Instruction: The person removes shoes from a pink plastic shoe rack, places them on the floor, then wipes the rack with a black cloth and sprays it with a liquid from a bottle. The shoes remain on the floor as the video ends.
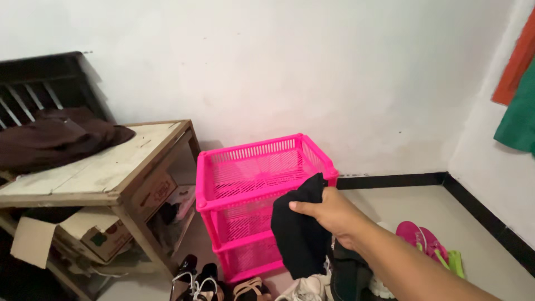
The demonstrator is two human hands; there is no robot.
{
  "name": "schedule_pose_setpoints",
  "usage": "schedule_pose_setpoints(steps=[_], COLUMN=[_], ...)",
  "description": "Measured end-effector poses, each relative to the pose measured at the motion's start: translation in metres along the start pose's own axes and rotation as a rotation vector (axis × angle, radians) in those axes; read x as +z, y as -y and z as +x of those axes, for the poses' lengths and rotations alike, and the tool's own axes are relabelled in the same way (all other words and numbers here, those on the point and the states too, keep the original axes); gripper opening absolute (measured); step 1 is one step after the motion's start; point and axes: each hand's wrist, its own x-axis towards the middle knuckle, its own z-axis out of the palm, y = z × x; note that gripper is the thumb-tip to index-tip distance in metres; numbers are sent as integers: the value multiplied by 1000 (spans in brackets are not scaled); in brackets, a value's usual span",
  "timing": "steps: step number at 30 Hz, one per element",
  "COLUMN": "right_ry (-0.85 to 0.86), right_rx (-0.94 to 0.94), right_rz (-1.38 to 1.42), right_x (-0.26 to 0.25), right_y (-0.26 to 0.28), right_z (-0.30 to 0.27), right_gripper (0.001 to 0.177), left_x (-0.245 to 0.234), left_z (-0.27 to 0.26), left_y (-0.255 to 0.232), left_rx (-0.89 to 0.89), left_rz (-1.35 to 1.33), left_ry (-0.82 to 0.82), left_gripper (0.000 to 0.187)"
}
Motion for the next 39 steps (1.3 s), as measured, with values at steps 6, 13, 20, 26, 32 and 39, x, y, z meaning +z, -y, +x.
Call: schedule_pose_setpoints(steps=[6, 13, 20, 26, 32, 39], right_ry=[-4, 57, 204, 216, 375, 86], right_rx=[14, -8, 5, 158, 84, 132], right_rz=[84, 166, 318, 366, 191, 95], right_x=[-13, -14, -9, -5, -11, -18], right_y=[-1, 6, 22, 33, 24, 10], right_z=[4, -6, -34, -45, -41, -25], right_gripper=[26, 29, 32, 35, 54, 66], left_x=[17, 23, 47, 63, 59, 59], left_z=[-7, 13, 60, 55, 49, 44], left_y=[1, 0, 10, 27, 9, 0], left_rx=[35, -43, -303, -88, -71, -143], left_rz=[103, -208, -870, -1137, -1138, -948], left_ry=[180, -44, -46, -10, -206, -476], left_gripper=[52, 59, 65, 32, 23, 36])
